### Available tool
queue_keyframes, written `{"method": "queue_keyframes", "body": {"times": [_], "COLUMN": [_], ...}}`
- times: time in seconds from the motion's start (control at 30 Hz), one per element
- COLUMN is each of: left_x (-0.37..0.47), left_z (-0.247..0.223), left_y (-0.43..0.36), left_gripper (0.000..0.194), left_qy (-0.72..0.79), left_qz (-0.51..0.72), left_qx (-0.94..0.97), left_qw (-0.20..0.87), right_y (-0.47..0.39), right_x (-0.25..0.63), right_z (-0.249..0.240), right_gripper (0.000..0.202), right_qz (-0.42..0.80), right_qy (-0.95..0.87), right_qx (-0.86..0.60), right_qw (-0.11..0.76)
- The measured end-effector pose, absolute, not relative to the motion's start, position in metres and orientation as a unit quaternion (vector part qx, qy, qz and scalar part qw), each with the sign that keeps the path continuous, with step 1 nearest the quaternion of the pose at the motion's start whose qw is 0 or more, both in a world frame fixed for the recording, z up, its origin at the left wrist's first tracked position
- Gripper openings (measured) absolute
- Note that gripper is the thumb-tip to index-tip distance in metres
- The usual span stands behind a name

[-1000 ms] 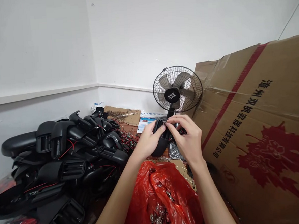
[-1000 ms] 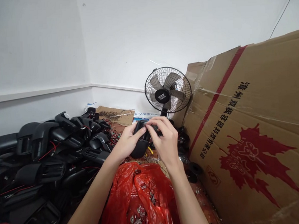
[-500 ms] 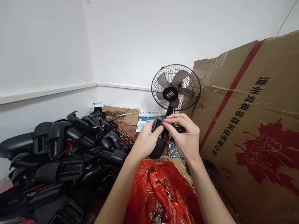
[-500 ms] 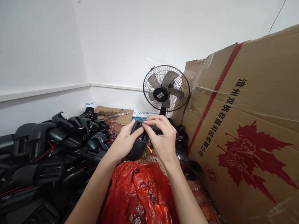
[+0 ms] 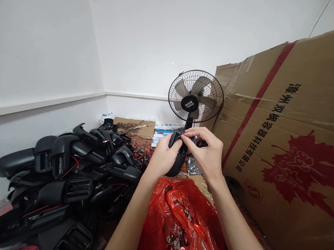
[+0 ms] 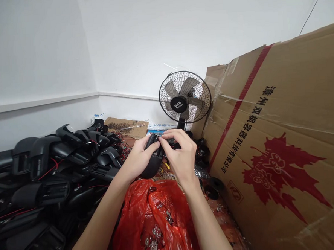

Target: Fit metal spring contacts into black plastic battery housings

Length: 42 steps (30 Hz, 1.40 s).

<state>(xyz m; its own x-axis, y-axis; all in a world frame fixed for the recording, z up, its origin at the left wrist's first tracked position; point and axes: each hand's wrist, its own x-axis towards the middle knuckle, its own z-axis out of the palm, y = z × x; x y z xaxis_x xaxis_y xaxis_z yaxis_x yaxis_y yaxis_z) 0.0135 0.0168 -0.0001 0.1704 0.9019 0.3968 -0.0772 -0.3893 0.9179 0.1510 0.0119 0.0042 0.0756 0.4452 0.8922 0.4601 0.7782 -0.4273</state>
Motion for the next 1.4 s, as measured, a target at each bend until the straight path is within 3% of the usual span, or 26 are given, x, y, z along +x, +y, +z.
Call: {"method": "queue_keyframes", "body": {"times": [0.33,0.57,0.67,0.8,1.03,1.23,1.4], "left_x": [0.020,0.023,0.023,0.022,0.024,0.026,0.025], "left_z": [0.000,-0.006,-0.008,-0.006,-0.004,-0.004,-0.006], "left_y": [0.013,0.018,0.020,0.019,0.018,0.017,0.021], "left_gripper": [0.015,0.034,0.035,0.040,0.042,0.044,0.038], "left_qy": [0.360,0.347,0.330,0.284,0.258,0.268,0.268], "left_qz": [0.574,0.599,0.615,0.609,0.606,0.600,0.630], "left_qx": [0.645,0.642,0.631,0.576,0.552,0.556,0.583], "left_qw": [0.354,0.329,0.339,0.465,0.512,0.509,0.438], "right_y": [0.012,0.011,0.013,0.019,0.018,0.018,0.014], "right_x": [0.153,0.148,0.151,0.162,0.162,0.155,0.150], "right_z": [0.005,0.003,0.004,0.006,0.008,0.005,0.003], "right_gripper": [0.014,0.015,0.001,0.031,0.024,0.027,0.020], "right_qz": [-0.057,-0.078,0.005,0.209,0.346,0.298,0.139], "right_qy": [-0.687,-0.689,-0.678,-0.662,-0.643,-0.655,-0.657], "right_qx": [-0.324,-0.328,-0.346,-0.345,-0.331,-0.333,-0.319], "right_qw": [0.648,0.642,0.648,0.631,0.598,0.609,0.669]}}
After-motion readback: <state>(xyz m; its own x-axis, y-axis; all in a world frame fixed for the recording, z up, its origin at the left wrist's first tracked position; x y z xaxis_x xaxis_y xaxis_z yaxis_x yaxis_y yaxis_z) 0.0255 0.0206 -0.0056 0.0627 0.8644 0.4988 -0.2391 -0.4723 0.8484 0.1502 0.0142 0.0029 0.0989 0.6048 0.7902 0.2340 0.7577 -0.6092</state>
